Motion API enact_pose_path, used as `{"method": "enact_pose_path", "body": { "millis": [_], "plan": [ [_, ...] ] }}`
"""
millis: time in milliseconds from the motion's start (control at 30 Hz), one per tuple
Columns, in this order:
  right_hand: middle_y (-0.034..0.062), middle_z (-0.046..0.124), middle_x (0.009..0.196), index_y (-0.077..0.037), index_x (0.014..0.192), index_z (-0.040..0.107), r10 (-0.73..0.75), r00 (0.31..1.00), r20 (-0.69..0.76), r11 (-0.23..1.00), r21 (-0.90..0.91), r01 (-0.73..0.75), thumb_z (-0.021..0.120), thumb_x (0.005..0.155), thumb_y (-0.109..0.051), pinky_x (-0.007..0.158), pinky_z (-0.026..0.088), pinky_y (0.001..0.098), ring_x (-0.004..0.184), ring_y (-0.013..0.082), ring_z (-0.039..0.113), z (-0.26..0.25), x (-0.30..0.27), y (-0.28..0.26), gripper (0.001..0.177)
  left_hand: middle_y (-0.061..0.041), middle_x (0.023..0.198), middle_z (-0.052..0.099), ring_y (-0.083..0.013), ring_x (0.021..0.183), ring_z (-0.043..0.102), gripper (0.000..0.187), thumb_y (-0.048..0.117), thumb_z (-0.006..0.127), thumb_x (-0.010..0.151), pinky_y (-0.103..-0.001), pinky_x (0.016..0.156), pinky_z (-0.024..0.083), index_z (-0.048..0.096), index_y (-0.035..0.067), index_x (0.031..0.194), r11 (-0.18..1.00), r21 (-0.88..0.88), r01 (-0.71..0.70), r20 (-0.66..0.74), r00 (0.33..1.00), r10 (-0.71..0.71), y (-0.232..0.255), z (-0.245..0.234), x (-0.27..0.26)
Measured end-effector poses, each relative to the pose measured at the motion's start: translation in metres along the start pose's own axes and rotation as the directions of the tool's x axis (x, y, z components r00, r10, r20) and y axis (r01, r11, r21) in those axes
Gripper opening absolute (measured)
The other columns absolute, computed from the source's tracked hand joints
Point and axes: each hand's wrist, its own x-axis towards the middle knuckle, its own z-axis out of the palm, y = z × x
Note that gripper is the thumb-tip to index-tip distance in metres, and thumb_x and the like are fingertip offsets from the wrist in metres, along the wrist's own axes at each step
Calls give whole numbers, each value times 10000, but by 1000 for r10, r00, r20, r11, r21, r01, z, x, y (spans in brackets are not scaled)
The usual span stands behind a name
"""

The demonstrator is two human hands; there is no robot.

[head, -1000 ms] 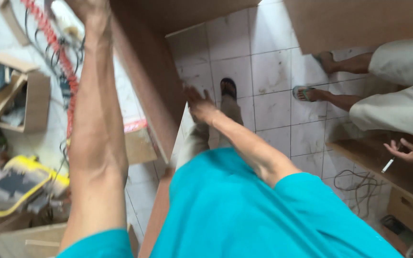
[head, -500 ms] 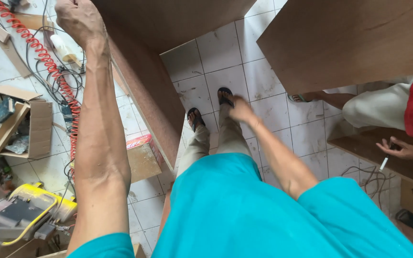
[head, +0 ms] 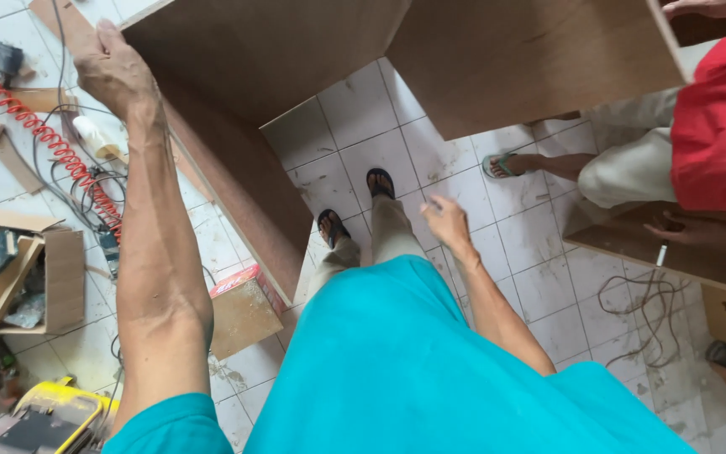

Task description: The person sands a rectangular wooden board on a green workbench using a sanding block, then lifts the board and places it into a wooden cabinet frame. The person continues sanding the board while it rests on the workbench before moving it to the cabinet.

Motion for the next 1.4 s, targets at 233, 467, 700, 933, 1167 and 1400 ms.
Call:
{"method": "enact_pose_path", "body": {
  "millis": [233,467,700,933,1167,1400],
  "plan": [
    [145,758,1168,-36,1187,752,-234,723,-650,970,-101,223,635,912,-231,927,530,440,1064,310,706,-108,17,-41,356,50,512,525,-133,488,456,512,354,662,1004,-388,502,377,459,161,575,997,78,-2,38,999,-1,-24,5,1],
    [186,652,1044,12,1074,669,-571,61,-819,791,-529,308,733,872,-16,816,503,496,947,364,630,-226,16,-123,214,72,564,527,-118,531,429,434,284,609,1061,-371,495,320,615,168,642,995,87,-48,120,992,37,-19,-10,1],
    [295,628,1245,-4,1415,497,-392,692,-607,861,-507,44,884,883,-266,1067,329,560,1158,424,591,-314,116,-76,708,45,635,321,-140,636,323,577,239,712,1117,-392,612,278,369,131,666,992,109,-64,115,992,52,-20,-19,-2],
    [321,701,869,-28,1018,631,-230,836,-498,887,-461,-30,707,1023,-355,692,462,643,803,591,630,-311,144,-42,336,41,647,435,-111,608,424,498,108,557,1129,-322,604,370,325,184,694,993,23,-116,197,974,110,-21,-33,-3],
    [250,695,798,-42,961,667,-229,846,-481,914,-406,17,713,1013,-341,706,452,605,789,570,608,-325,143,-53,307,25,675,328,-148,687,315,576,229,641,1206,-380,666,275,341,142,721,994,93,-63,216,976,42,-7,-37,-5],
    [230,664,734,-27,931,634,-206,857,-472,912,-411,-8,716,1024,-342,692,452,597,764,548,619,-325,146,-51,339,40,690,333,-135,690,339,571,237,677,1203,-381,663,312,387,155,718,993,117,-30,182,983,9,-23,-33,1]
  ]
}}
